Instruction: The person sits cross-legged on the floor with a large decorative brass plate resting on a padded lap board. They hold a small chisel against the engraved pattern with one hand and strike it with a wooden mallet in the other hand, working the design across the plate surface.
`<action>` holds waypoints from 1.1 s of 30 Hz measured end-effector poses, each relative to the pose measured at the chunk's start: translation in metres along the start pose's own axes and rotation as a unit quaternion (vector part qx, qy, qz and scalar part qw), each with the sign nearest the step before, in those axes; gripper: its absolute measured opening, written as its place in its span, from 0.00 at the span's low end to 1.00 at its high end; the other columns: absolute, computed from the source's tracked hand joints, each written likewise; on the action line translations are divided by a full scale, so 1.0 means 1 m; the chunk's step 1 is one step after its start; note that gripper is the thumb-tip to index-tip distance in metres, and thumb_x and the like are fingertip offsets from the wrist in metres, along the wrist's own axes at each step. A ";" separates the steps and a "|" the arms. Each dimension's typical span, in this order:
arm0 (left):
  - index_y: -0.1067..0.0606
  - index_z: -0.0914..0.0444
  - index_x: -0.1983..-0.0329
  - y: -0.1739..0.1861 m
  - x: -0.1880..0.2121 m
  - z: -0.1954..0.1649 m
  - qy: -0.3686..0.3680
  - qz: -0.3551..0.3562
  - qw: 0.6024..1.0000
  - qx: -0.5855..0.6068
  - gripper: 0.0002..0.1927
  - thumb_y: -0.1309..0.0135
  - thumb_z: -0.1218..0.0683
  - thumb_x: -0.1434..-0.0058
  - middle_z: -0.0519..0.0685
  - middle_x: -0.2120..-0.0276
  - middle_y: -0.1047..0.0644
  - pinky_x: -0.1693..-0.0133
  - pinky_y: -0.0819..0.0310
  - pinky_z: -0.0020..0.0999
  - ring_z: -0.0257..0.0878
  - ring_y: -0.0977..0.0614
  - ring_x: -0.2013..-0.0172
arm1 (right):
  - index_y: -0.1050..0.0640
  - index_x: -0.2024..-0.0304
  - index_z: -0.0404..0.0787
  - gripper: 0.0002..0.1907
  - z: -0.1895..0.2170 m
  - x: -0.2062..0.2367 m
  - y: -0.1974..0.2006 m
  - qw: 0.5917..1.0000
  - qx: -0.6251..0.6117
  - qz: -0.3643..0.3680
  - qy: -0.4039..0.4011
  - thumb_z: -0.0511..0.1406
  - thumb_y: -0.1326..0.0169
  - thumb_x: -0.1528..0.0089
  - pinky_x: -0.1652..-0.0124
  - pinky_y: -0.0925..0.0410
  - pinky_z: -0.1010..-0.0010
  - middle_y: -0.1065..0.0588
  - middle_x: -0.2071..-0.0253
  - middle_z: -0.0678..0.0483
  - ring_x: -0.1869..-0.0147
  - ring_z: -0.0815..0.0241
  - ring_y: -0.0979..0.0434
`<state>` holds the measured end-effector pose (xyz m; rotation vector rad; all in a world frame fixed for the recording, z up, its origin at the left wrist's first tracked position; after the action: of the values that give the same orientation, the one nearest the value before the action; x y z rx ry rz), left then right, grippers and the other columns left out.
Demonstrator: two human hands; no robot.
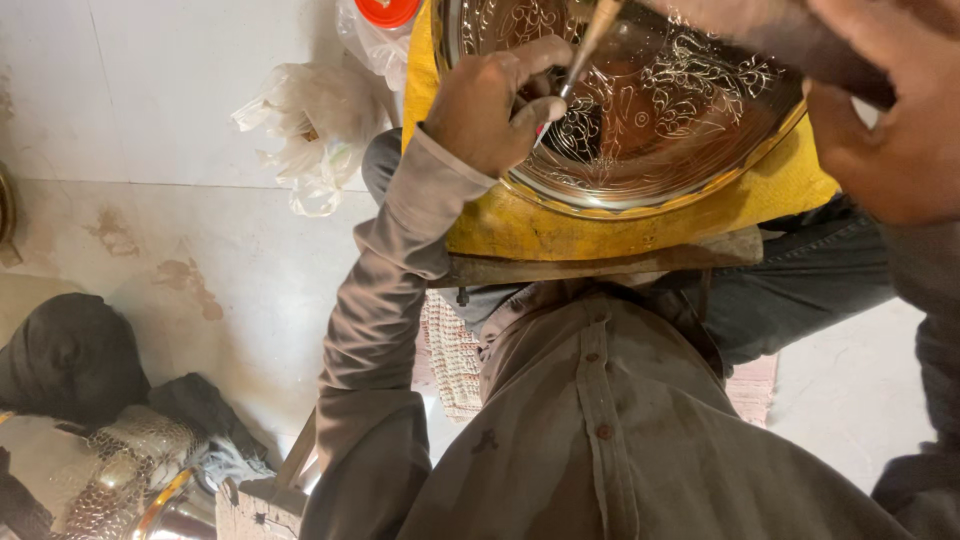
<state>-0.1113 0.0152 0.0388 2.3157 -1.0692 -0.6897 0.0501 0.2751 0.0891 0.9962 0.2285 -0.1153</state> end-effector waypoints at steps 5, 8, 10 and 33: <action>0.24 0.60 0.48 -0.002 0.015 -0.004 0.096 -0.088 0.991 -0.037 0.15 0.37 0.62 0.37 0.52 0.69 0.17 0.68 0.18 0.35 0.42 0.12 0.70 | 0.27 0.49 0.28 0.13 -0.038 -0.022 -0.018 0.998 0.011 0.053 0.014 0.22 0.43 0.35 0.60 0.29 0.65 0.30 0.59 0.41 0.59 0.52 0.24; 0.25 0.59 0.46 -0.003 0.025 -0.010 0.119 -0.154 0.981 -0.026 0.18 0.39 0.65 0.38 0.52 0.66 0.16 0.64 0.16 0.35 0.42 0.10 0.66 | 0.26 0.53 0.28 0.10 -0.059 -0.035 -0.026 0.995 0.024 0.092 0.014 0.23 0.42 0.36 0.64 0.30 0.66 0.29 0.63 0.43 0.63 0.54 0.25; 0.26 0.61 0.44 -0.003 0.029 -0.013 0.130 -0.189 0.972 -0.043 0.20 0.39 0.65 0.39 0.53 0.65 0.16 0.63 0.16 0.37 0.44 0.10 0.64 | 0.26 0.55 0.28 0.08 -0.071 -0.042 -0.032 0.992 0.037 0.120 0.010 0.24 0.42 0.36 0.67 0.31 0.67 0.29 0.66 0.44 0.66 0.55 0.25; 0.30 0.59 0.39 -0.008 0.033 -0.006 0.141 -0.252 0.955 -0.067 0.25 0.35 0.62 0.37 0.52 0.66 0.16 0.67 0.20 0.36 0.43 0.12 0.68 | 0.23 0.52 0.31 0.13 -0.052 -0.056 -0.032 0.979 0.162 0.116 0.036 0.25 0.39 0.39 0.70 0.32 0.64 0.26 0.72 0.45 0.71 0.55 0.24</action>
<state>-0.0849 -0.0049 0.0307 2.4861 -0.2908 -0.5638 -0.0178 0.3015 0.0494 1.3452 0.1601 0.1009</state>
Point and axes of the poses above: each hand's wrist, its own x-axis away from the middle knuckle, its own y-axis out of the back of the hand, z = x × y, the point moved 4 cm from there along -x, towards the middle knuckle
